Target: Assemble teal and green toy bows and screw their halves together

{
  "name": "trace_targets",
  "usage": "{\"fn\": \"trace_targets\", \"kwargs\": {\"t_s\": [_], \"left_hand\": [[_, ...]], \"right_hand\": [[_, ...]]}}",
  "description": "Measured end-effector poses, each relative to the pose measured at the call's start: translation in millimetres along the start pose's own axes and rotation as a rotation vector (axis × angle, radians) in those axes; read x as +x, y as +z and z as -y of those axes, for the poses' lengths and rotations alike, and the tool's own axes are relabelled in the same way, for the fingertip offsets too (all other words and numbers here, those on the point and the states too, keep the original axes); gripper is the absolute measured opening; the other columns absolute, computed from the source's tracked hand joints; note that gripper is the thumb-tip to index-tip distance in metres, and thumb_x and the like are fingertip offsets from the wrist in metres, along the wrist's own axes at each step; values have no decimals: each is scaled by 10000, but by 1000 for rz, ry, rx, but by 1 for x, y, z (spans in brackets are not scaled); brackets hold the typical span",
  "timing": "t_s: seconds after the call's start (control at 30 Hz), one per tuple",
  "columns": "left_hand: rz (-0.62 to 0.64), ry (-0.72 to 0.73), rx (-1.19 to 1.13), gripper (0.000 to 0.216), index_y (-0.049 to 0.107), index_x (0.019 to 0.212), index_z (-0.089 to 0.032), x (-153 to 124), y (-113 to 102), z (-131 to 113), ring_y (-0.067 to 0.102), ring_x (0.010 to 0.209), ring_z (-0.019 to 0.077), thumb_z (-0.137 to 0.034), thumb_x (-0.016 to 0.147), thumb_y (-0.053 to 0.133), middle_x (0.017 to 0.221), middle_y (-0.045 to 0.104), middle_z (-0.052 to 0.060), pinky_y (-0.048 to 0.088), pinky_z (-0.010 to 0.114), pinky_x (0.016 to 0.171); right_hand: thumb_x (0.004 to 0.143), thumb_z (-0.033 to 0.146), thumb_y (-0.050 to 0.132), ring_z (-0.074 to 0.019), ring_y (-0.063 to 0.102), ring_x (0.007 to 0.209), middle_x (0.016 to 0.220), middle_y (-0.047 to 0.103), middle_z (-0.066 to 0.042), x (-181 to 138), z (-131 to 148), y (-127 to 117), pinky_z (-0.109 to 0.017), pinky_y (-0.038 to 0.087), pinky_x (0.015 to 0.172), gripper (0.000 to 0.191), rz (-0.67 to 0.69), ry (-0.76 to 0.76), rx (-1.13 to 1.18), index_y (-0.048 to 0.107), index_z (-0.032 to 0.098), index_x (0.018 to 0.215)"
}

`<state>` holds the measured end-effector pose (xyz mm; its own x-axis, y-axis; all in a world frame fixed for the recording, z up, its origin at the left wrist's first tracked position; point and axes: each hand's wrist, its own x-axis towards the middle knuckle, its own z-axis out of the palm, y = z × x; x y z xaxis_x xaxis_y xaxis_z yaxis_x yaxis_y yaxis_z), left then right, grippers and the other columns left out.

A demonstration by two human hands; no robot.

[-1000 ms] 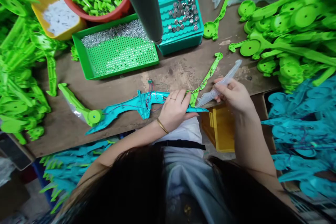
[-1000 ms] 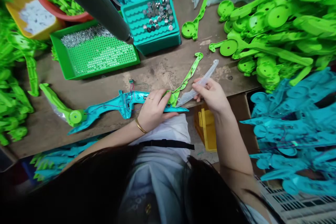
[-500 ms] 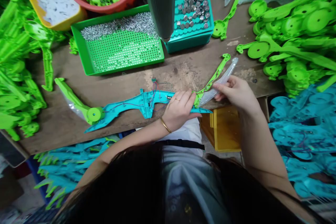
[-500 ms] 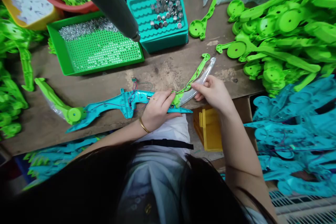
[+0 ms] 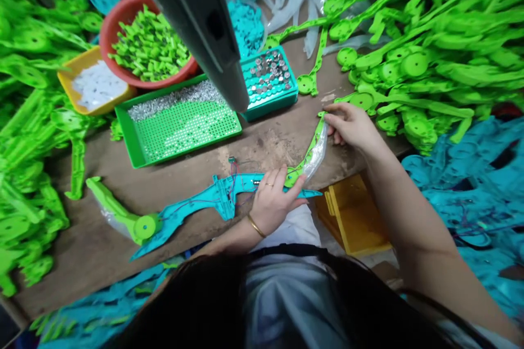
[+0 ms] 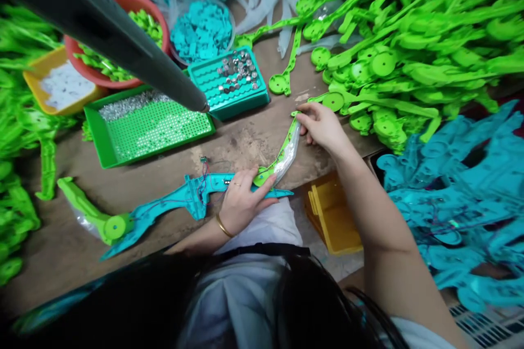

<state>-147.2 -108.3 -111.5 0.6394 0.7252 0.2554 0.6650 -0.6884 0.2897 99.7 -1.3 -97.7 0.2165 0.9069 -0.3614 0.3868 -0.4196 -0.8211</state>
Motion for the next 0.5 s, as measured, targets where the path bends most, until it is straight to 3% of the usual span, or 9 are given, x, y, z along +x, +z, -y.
{"fn": "trace_targets", "kwargs": {"t_s": [0.1, 0.37, 0.5], "left_hand": [[-31, 8, 17, 500, 625, 1241, -249, 0, 0, 0, 595, 1084, 279, -558, 851, 576, 1186, 614, 171, 496, 440, 930], [-58, 13, 11, 482, 653, 1217, -260, 0, -1, 1, 586, 1095, 286, -555, 842, 587, 1201, 602, 183, 515, 459, 920], [-78, 30, -1, 475, 666, 1204, -247, 0, 1, 2, 580, 1091, 293, -545, 841, 594, 1186, 600, 194, 521, 460, 905]], "right_hand": [[798, 262, 644, -89, 403, 263, 432, 519, 81, 8, 6, -1, -183, 257, 294, 249, 88, 53, 42, 600, 158, 1019], [809, 337, 629, -83, 363, 268, 414, 461, 98, -2, -1, -12, -183, 248, 317, 284, 120, 107, -18, 569, 175, 1034], [794, 386, 644, -126, 464, 411, 489, 515, 48, -1, 7, -18, -234, 327, 438, 270, 38, 9, -375, 629, 196, 985]]}}
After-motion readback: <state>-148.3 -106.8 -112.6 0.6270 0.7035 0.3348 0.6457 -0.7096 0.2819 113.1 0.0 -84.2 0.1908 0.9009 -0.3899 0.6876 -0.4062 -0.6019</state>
